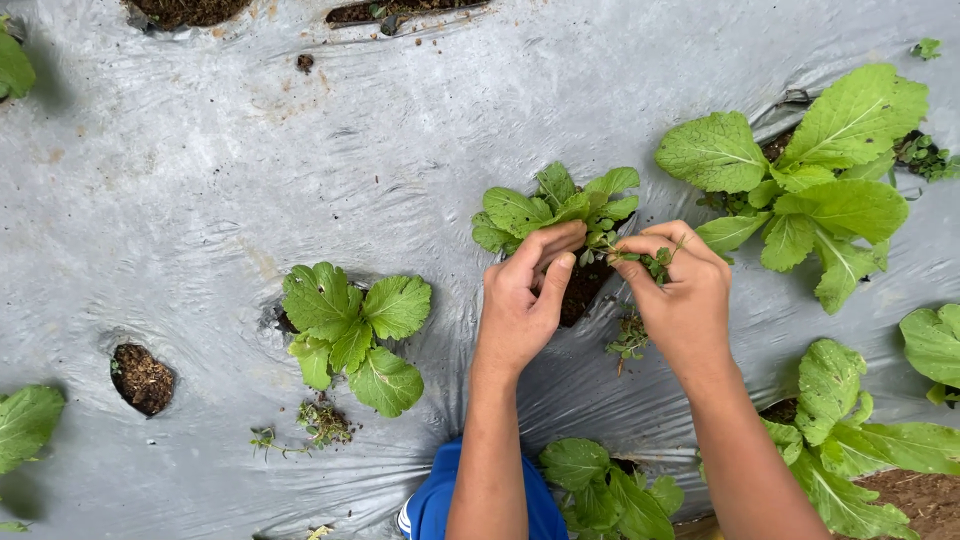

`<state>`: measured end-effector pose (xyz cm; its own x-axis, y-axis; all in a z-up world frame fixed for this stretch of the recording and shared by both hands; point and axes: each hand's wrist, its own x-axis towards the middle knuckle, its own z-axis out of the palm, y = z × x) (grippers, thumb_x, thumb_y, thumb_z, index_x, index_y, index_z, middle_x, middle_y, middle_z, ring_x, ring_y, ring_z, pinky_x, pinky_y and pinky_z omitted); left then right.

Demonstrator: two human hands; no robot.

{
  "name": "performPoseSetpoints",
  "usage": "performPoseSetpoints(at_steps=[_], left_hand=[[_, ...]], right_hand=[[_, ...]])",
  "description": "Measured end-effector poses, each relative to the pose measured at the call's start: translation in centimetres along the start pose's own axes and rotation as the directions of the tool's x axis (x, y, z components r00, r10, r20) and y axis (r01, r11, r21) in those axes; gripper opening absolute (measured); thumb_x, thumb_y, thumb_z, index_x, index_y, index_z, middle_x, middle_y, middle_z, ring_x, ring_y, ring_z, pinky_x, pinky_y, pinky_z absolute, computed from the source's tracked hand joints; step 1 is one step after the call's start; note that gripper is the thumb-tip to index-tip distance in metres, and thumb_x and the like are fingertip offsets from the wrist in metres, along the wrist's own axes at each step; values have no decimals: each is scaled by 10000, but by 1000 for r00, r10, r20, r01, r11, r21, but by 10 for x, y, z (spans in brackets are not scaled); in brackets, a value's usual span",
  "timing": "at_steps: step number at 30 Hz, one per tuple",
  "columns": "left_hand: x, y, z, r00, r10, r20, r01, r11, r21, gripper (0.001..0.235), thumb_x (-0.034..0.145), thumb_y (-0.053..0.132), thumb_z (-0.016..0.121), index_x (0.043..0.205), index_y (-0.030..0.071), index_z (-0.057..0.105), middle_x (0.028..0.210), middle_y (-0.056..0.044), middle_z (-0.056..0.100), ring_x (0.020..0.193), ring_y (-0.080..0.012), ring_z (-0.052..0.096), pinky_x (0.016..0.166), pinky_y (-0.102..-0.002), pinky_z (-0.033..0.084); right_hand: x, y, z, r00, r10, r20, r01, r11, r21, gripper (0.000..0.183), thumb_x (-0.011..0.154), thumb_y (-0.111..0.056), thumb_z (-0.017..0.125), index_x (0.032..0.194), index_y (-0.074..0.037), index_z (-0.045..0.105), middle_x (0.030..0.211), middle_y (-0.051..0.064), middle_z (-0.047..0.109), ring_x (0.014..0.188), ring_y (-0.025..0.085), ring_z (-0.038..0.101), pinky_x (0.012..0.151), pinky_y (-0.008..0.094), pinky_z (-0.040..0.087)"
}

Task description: Pulling small weeds by hand from the soil around crop plants growing through plastic mulch in a field.

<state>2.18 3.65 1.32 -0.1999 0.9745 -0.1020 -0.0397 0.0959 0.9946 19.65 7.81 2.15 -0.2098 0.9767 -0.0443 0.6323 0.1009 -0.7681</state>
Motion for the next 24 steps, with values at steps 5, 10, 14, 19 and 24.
performPoseSetpoints(at_steps=[5, 10, 14, 19, 24], left_hand=[[-5, 0, -3, 986, 80, -147, -67, 994, 90, 187, 1035, 142, 620, 1170, 75, 731, 1008, -134, 803, 890, -271, 793, 514, -275, 537], [-6, -3, -11, 908, 161, -387, -96, 978, 183, 181, 1021, 207, 645, 1080, 75, 754, 887, -80, 807, 740, -215, 780, 523, -273, 565], [-6, 7, -13, 895, 218, -389, -55, 920, 388, 189, 1017, 197, 661, 1181, 109, 696, 1160, -86, 728, 1072, -269, 708, 881, -368, 543], [-9, 12, -1, 965, 237, -115, -167, 886, 433, 321, 1026, 222, 638, 1305, 65, 617, 1506, -199, 557, 1359, -362, 591, 1174, -465, 456], [-13, 4, 16, 934, 283, 219, -352, 837, 418, 386, 1029, 211, 665, 1372, 52, 588, 1452, -176, 603, 1324, -352, 606, 1190, -475, 471]], right_hand=[[-27, -7, -16, 996, 83, 17, -84, 977, 198, 105, 918, 86, 713, 952, -5, 754, 965, 176, 635, 769, 237, 662, 678, 386, 607], [-52, -8, -32, 978, 181, 105, -191, 977, 94, 200, 866, 133, 688, 987, 5, 781, 952, 198, 684, 862, 381, 739, 749, 490, 607], [-68, -9, -35, 966, 220, 133, -201, 969, -146, 299, 885, 99, 657, 1068, -95, 794, 1081, 113, 718, 1052, 313, 691, 912, 466, 549], [-74, -2, -39, 938, 175, 300, -108, 967, -229, 448, 817, 77, 673, 1180, -168, 766, 1264, 28, 723, 1209, 238, 620, 1061, 441, 463], [-76, 1, -65, 878, 236, 416, -131, 955, -265, 626, 800, 57, 558, 1317, -267, 696, 1494, -9, 618, 1410, 223, 535, 1237, 598, 206]])
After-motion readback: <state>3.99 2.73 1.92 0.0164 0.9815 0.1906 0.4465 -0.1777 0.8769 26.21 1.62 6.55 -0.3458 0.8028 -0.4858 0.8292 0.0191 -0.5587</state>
